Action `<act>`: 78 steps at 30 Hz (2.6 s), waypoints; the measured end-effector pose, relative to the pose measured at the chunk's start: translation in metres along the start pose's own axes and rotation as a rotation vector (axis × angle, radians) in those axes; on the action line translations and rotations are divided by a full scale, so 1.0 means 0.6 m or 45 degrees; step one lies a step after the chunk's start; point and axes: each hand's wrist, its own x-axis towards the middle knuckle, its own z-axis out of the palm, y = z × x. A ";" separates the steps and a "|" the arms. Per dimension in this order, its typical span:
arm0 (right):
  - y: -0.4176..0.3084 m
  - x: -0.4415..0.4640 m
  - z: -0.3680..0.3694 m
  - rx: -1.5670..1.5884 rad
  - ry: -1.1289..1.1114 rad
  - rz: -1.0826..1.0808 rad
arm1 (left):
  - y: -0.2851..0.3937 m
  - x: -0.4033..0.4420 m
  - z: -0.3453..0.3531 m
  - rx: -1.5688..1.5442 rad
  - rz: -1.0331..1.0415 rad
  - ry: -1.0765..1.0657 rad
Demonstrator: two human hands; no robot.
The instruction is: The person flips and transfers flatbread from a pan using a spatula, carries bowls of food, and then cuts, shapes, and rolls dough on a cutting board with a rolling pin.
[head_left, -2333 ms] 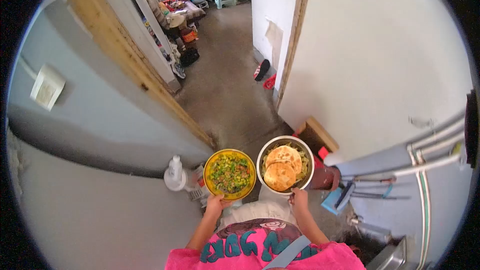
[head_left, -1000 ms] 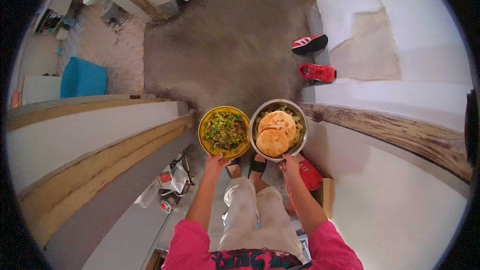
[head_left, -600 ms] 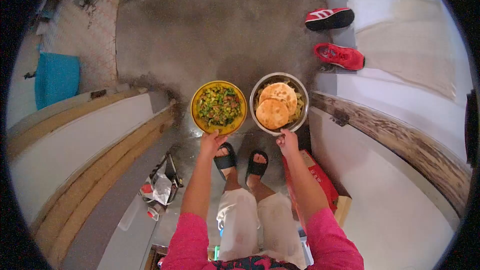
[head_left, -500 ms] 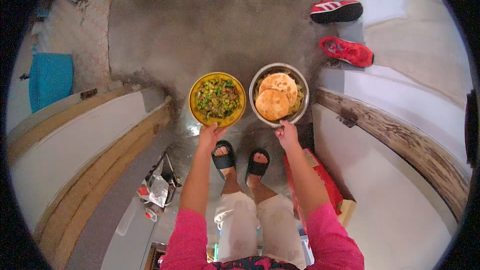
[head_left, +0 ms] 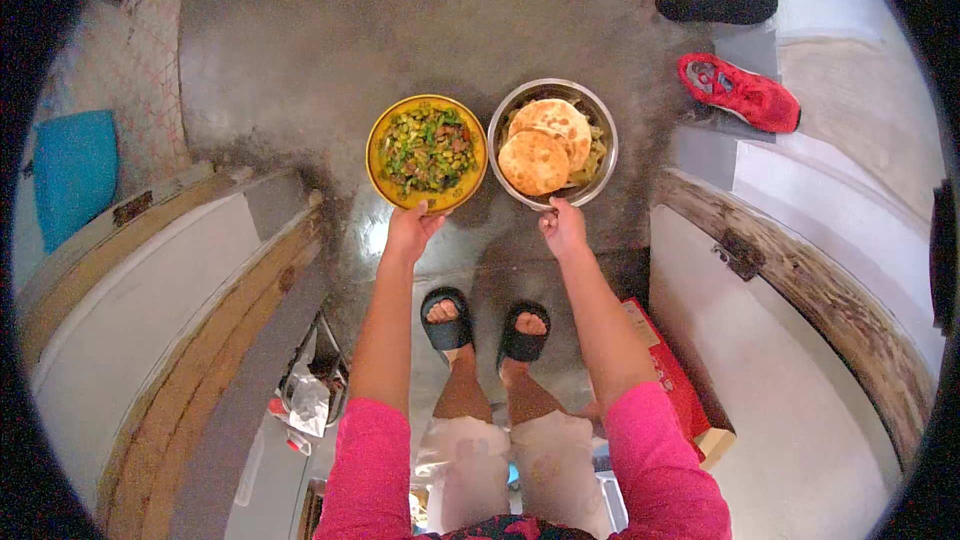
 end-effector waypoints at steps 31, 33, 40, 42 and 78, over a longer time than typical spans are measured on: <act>-0.205 -0.685 0.173 0.081 -0.129 0.175 | 0.236 -0.572 0.330 -0.222 -0.514 0.217; -0.229 -0.755 0.185 0.050 -0.178 0.162 | 0.261 -0.625 0.352 -0.265 -0.455 0.176; -0.210 -0.933 0.105 -0.004 -0.490 0.163 | 0.206 -0.847 0.402 -0.329 -0.089 0.102; -0.200 -0.983 0.085 -0.054 -0.559 0.164 | 0.194 -0.915 0.426 -0.353 0.001 0.112; 0.507 -1.475 0.115 -1.521 -1.501 0.811 | -0.099 -1.595 -0.021 -1.680 1.332 0.535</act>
